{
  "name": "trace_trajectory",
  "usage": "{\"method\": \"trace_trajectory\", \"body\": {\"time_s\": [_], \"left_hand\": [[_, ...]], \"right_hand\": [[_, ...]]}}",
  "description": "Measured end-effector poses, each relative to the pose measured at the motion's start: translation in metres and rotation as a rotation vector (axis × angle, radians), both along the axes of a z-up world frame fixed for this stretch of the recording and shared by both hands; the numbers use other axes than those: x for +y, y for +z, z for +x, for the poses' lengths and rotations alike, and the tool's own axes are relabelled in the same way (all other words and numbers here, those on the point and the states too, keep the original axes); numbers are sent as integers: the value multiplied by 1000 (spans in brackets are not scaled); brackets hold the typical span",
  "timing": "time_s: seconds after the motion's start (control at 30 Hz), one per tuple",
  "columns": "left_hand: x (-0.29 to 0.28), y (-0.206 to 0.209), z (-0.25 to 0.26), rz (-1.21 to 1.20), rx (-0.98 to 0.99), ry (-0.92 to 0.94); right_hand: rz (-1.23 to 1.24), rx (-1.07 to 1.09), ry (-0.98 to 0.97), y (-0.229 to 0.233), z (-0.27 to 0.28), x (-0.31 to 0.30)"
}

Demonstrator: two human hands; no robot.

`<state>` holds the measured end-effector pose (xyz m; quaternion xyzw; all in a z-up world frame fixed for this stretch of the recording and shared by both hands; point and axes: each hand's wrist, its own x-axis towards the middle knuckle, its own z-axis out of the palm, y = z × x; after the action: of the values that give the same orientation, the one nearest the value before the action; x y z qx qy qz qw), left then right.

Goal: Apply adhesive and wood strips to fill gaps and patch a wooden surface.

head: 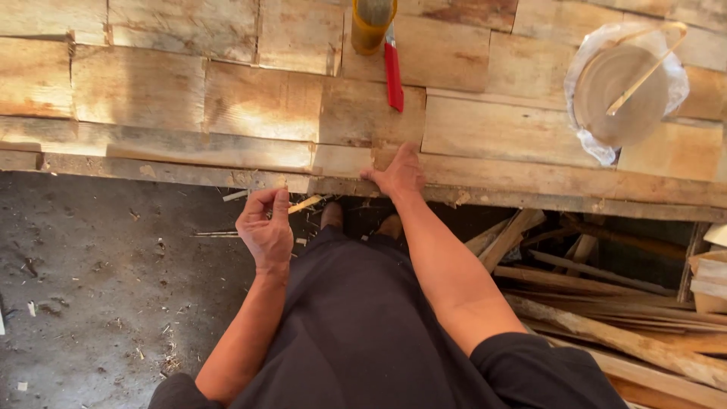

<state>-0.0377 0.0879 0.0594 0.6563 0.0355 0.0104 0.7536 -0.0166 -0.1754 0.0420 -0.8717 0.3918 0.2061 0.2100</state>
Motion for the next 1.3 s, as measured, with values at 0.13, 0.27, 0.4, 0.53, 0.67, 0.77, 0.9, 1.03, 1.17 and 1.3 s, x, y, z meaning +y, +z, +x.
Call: {"method": "trace_trajectory", "body": {"time_s": [0.13, 0.27, 0.4, 0.53, 0.67, 0.77, 0.9, 1.03, 1.17, 1.3], "left_hand": [[1, 12, 5, 45, -1, 8], [1, 15, 0, -10, 13, -32], [0, 27, -2, -181, 90, -115], [2, 30, -3, -223, 205, -165], [3, 25, -5, -288, 155, -290], [-6, 39, -3, -249, 151, -385], [-24, 50, 1, -60, -16, -531], [-41, 58, 5, -53, 109, -657], [-57, 66, 9, -192, 158, -708], [-65, 76, 17, -404, 112, -752]], "right_hand": [[119, 9, -53, -14, -4, -13], [11, -19, 24, -1, 1, -6], [76, -40, 30, 3, -2, -16], [59, -163, 130, -48, -19, -49], [260, -289, 117, -72, -34, -74], [408, -375, 111, -28, -47, -65], [493, -600, 333, 71, -61, -24], [671, -781, 351, 145, -69, 6], [699, -814, 390, 163, -73, 14], [813, -853, 266, 144, -77, 13]]}}
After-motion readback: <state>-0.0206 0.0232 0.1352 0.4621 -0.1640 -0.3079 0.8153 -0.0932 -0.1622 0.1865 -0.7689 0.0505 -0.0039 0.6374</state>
